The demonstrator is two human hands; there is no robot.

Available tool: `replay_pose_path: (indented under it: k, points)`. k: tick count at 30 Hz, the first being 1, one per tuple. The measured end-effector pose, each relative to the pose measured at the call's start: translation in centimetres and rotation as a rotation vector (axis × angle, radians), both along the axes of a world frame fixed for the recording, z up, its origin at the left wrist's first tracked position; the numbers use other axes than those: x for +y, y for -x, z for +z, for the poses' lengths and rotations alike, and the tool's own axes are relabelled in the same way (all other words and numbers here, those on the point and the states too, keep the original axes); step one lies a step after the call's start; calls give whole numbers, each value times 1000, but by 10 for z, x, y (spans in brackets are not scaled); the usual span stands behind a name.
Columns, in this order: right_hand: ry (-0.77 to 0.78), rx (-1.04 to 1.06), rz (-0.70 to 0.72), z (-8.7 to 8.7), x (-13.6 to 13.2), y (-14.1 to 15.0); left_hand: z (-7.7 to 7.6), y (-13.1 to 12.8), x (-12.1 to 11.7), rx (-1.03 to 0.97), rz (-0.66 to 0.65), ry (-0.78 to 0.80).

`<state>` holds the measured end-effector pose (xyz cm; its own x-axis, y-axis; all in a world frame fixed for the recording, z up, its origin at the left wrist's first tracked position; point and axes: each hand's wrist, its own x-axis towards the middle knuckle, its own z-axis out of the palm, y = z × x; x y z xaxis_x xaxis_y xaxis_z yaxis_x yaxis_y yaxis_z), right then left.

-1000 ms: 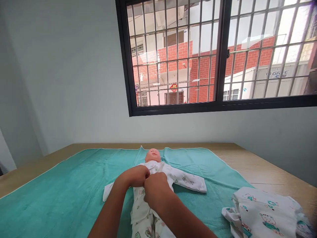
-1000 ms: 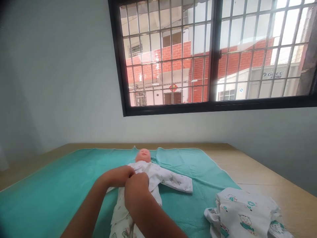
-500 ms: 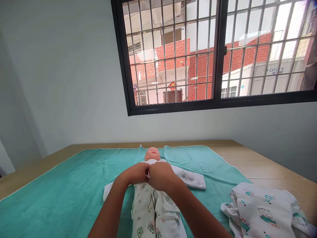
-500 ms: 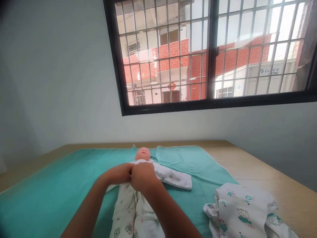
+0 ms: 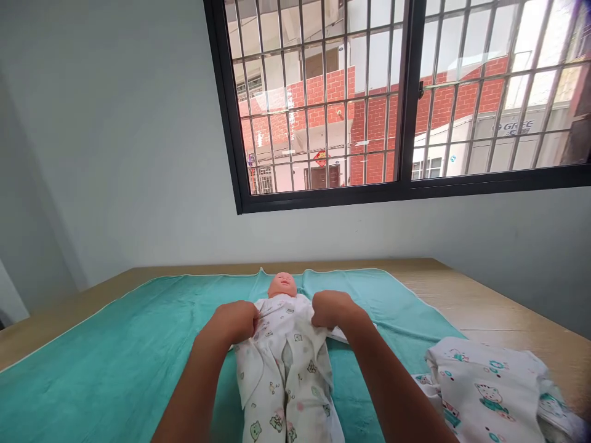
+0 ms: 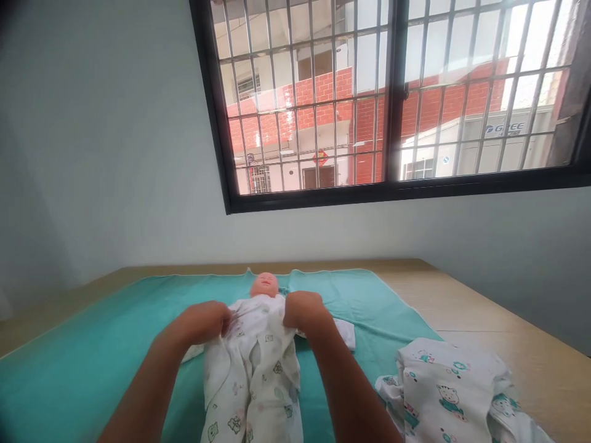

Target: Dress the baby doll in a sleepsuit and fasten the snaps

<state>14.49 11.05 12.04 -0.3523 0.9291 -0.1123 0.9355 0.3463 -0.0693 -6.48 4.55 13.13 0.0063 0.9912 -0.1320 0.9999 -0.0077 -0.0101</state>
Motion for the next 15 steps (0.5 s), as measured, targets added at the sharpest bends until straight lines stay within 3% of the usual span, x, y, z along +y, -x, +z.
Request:
replay_pose_path:
  k: [4,8,10,13,15]
  points:
    - [17,-47,-113,9,11,-30,-12,-11,-14,61,-16,-95]
    - [-130,-26,-205,3,6,-48,-57,-21,-34,-83,-203,-335]
    - [-202,-19,-199,-15,3,-53,-84,-15,-42,-245,-230,-437]
    - [-245,-14,-203,-55,3,-63,-119,8,-41,-479,-131,-531]
    - [-233,18,-258,-80,5,-73,-136,26,-33,-520,-72,-545]
